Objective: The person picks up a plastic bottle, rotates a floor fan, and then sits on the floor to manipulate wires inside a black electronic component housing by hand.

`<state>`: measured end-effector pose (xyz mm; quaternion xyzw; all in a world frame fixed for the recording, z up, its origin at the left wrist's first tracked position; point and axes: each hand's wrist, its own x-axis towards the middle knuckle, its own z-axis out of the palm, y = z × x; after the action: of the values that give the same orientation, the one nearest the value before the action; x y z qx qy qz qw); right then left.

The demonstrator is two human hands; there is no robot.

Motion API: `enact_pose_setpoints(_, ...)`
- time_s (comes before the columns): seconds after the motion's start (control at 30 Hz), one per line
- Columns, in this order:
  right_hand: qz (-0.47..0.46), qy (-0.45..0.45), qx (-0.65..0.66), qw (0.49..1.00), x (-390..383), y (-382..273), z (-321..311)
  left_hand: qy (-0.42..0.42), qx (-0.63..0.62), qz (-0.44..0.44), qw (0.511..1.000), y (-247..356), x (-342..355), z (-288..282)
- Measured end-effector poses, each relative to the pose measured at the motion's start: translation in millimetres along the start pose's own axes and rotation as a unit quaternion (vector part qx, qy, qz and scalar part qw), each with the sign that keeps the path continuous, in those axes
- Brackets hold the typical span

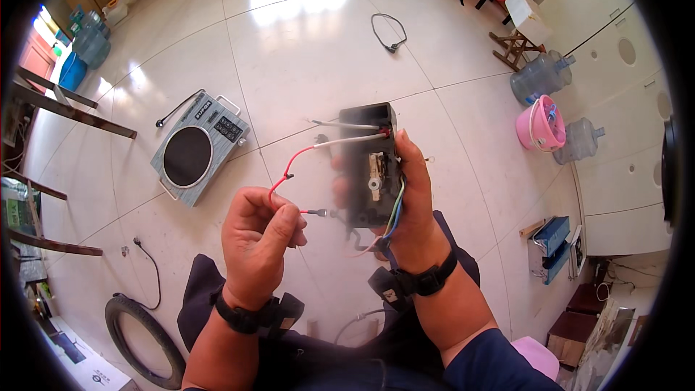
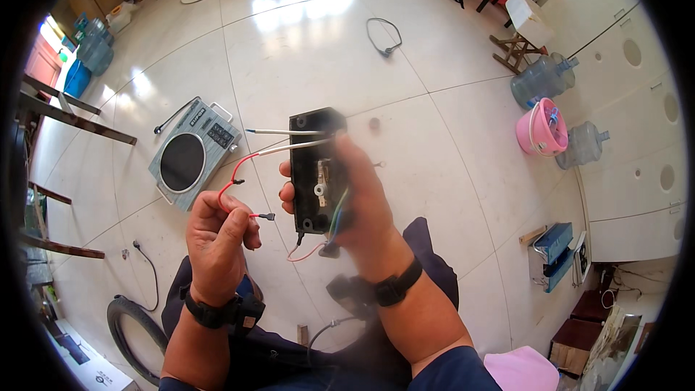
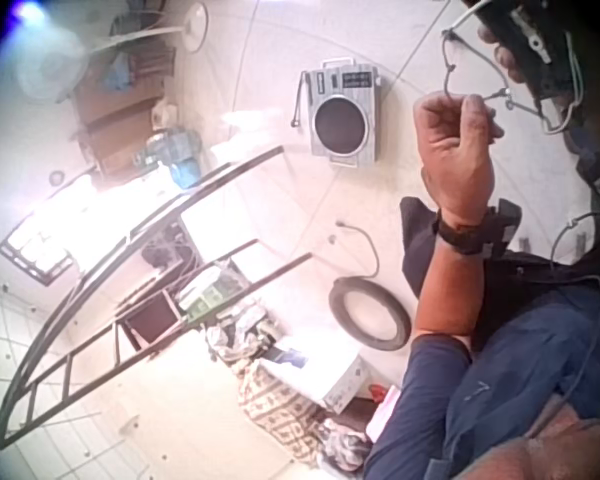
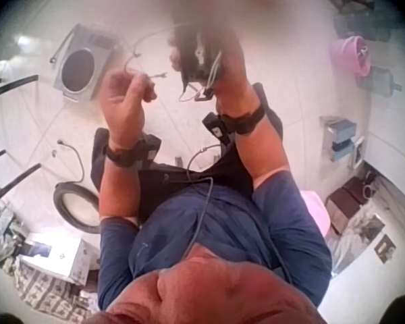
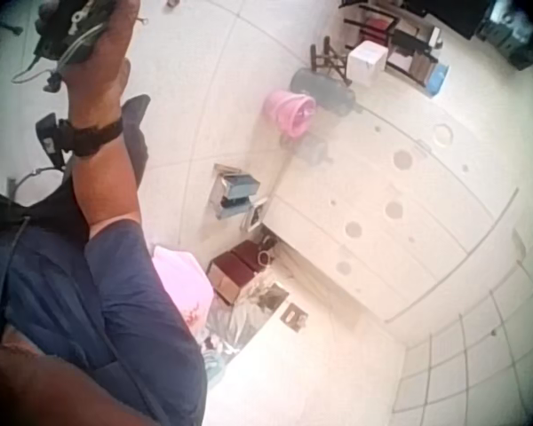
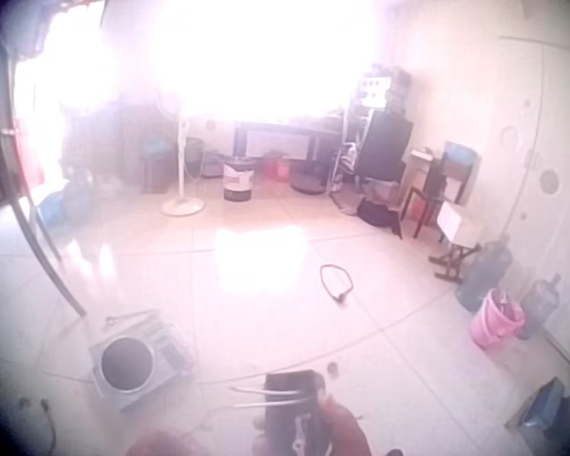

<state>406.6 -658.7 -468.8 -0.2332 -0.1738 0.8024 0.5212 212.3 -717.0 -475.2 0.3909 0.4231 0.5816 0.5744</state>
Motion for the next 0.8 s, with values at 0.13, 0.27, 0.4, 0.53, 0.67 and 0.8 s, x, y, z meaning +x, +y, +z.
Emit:
enact_pose_setpoints(0.13,0.005,-0.002,0.005,1.0,0.5,0.8,-2.4,0.025,0.011,-0.012,1.0,-1.6,1.1,3.1)
enact_pose_setpoints(0.27,0.009,0.0,0.011,1.0,1.1,0.4,-1.4,0.032,0.022,-0.005,0.999,-2.8,2.2,2.1)
enact_pose_setpoints(0.4,0.017,0.0,0.008,1.0,1.7,1.6,-3.0,0.042,0.047,0.018,0.998,-4.3,2.4,3.3)
enact_pose_setpoints(0.53,0.016,0.009,-0.009,1.0,0.4,0.0,-2.1,0.051,0.047,0.044,0.997,-11.1,4.9,2.4)
enact_pose_setpoints(0.67,0.011,0.005,-0.01,1.0,0.6,1.4,-1.3,0.051,0.049,0.047,0.996,-9.0,4.4,2.4)
enact_pose_setpoints(0.8,0.016,0.01,-0.012,1.0,-1.0,0.4,-0.4,0.051,0.05,0.052,0.996,-9.7,4.9,1.8)
